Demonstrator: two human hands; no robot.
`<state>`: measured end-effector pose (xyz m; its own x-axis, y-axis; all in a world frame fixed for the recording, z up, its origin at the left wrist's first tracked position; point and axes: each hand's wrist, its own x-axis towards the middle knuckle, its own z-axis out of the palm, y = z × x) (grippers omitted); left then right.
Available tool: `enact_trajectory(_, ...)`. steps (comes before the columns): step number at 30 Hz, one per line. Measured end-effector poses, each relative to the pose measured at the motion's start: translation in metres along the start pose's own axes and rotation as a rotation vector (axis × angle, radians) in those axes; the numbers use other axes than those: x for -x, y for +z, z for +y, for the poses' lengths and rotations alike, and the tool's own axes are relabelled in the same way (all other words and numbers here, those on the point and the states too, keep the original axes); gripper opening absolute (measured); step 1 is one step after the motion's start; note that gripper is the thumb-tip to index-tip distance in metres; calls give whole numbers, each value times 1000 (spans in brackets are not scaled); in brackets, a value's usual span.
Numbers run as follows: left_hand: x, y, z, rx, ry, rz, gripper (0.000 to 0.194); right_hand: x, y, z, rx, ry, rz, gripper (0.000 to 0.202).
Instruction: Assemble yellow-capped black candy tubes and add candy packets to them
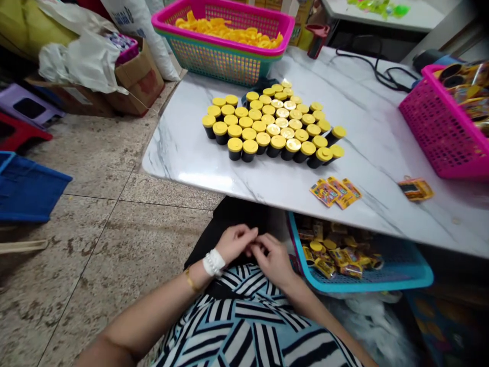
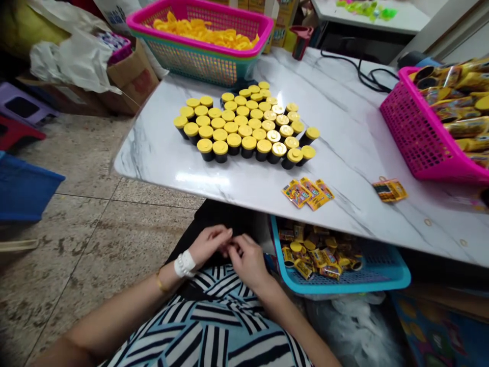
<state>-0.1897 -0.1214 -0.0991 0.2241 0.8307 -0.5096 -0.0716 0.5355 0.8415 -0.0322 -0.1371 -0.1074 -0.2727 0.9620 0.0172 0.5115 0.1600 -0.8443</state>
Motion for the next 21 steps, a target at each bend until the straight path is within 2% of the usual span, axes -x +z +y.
enact_trajectory(2, 11, -18, -21, -110, -106, -67, 43, 4, 10, 12, -35, 34, -60, 18)
enact_trajectory(4, 22, -33, -32, -83, -155, -53, 45, 2, 11, 25, -29, 85, -8, 24)
enact_trajectory(6, 26, -41, -35, -1, -175, -20, 47, -6, 8, 36, 0, 140, 68, 27)
enact_trajectory(9, 20, -39, -32, 44, -157, -4, 47, -17, 8, 45, 43, 159, 71, 20)
enact_trajectory(13, 12, -33, -30, -2, -102, -15, 44, -8, 14, 40, 49, 81, -79, 16)
enact_trajectory(16, 13, -34, -30, 21, -111, -21, 43, 3, 18, 37, 28, 16, -185, 19)
enact_trajectory(21, 16, -38, -29, 87, -159, -14, 45, 7, 17, 28, 30, -5, -209, 14)
